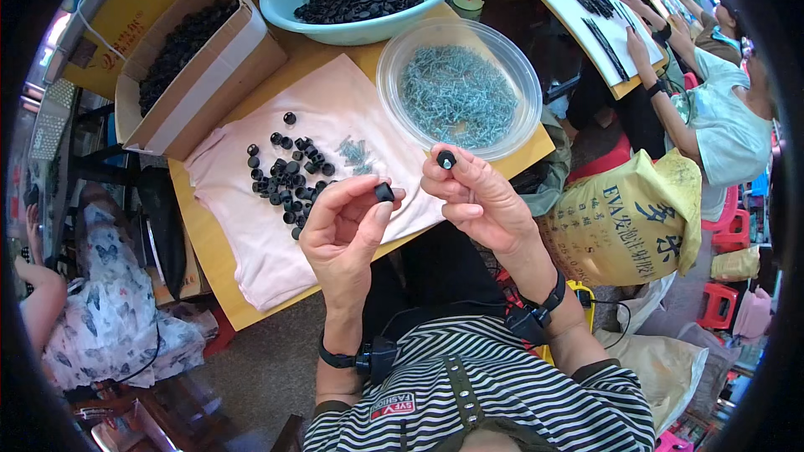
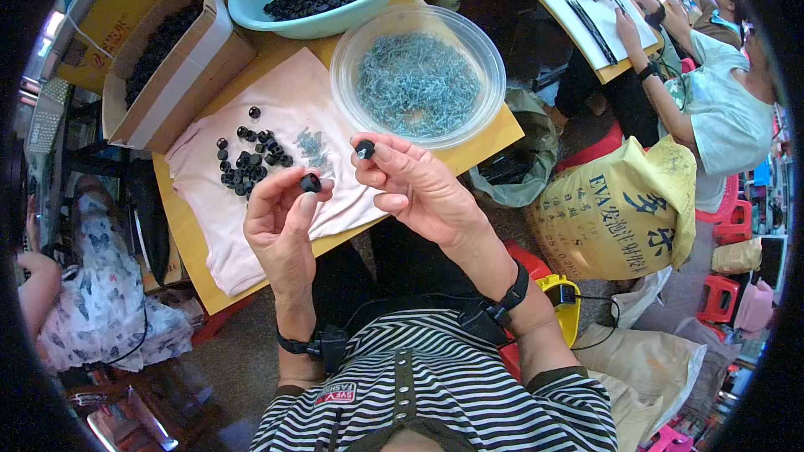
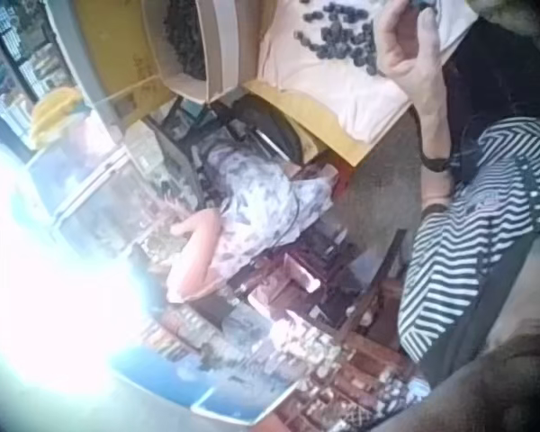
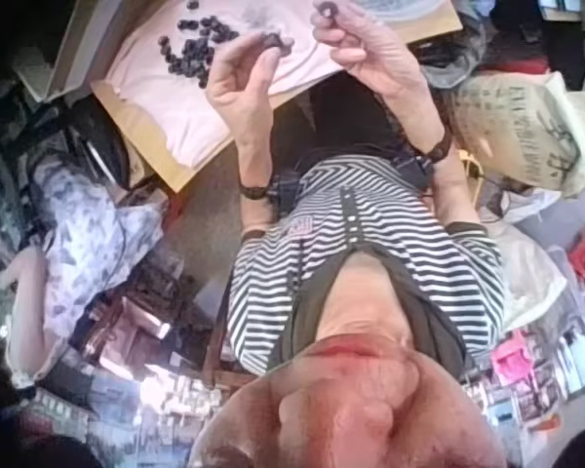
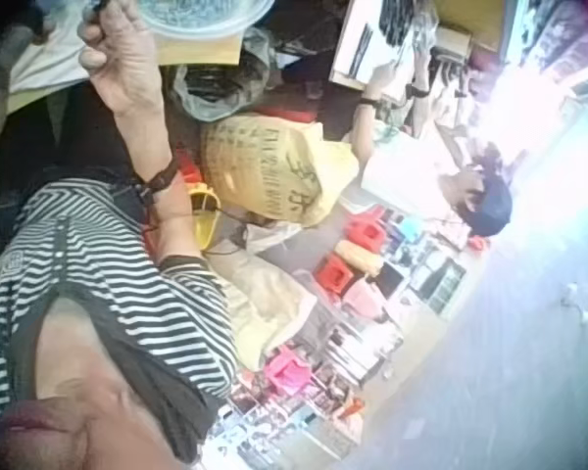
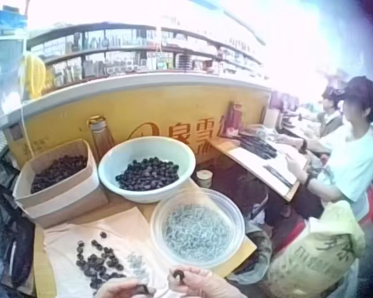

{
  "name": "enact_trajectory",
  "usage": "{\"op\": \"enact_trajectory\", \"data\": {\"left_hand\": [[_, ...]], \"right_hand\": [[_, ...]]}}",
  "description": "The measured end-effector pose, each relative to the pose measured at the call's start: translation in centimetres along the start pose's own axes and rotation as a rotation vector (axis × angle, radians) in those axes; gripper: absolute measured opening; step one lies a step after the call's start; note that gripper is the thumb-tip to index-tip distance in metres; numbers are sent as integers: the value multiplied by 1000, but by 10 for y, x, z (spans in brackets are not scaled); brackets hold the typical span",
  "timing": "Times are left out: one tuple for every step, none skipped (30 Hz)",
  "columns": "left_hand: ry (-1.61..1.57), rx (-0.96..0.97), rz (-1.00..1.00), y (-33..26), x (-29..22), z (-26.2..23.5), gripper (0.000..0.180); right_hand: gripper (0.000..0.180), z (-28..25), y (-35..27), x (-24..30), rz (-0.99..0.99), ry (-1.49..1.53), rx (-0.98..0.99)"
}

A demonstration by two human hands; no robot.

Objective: Inserting silver metal pins into black circular plastic components.

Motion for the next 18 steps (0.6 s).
{"op": "enact_trajectory", "data": {"left_hand": [[-46, -38, -52, -1, 2, -2, 27], [-91, -75, -104, -2, 6, -6, 27], [-93, -79, -101, -1, 7, -6, 27], [-109, -72, -91, 0, 8, -7, 26], [-124, -65, -81, 1, 9, -7, 25], [-113, -73, -81, 0, 8, -10, 25], [-125, -78, -93, 0, 8, -12, 24], [-135, -84, -106, 0, 9, -13, 24], [-125, -90, -110, 0, 9, -14, 24], [-87, -96, -89, 0, 6, -14, 23], [-48, -101, -69, -1, 3, -16, 23], [-33, -110, -68, -1, 3, -17, 23], [-25, -111, -70, -2, 4, -18, 23], [-12, -118, -72, -3, 4, -20, 23], [0, -125, -73, -4, 5, -21, 23], [9, -130, -84, -4, 4, -20, 24], [13, -128, -84, -5, 4, -20, 24], [-9, -135, -95, -6, 5, -20, 24]], "right_hand": [[35, 2, 0, -1, 5, 15, 4], [35, 3, -1, -2, 10, 30, 8], [35, 5, 0, -1, 14, 27, 9], [33, 5, 1, 1, 6, 19, -1], [31, 6, 1, 3, -3, 12, -9], [31, 10, 2, -2, 7, 21, -4], [29, 7, 1, 2, -66, -136, -92], [27, 6, 0, 7, -139, -291, -178], [27, 9, 0, 4, -131, -281, -176], [25, 15, -1, 8, -196, -434, -175], [23, 20, -2, 10, -260, -587, -172], [23, 20, 0, 8, -258, -578, -169], [23, 19, 1, 6, -258, -589, -171], [23, 18, 2, 4, -259, -600, -174], [23, 17, 3, 3, -261, -613, -176], [23, 17, 4, 1, -262, -608, -174], [23, 15, 5, -1, -244, -600, -178], [23, 14, 5, -3, -227, -594, -185]]}}
Point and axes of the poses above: each hand's wrist, its own y-axis towards the middle knuckle, its own z-axis out of the palm, x = y × z, the point moved 9 cm from there along y, towards the middle knuckle
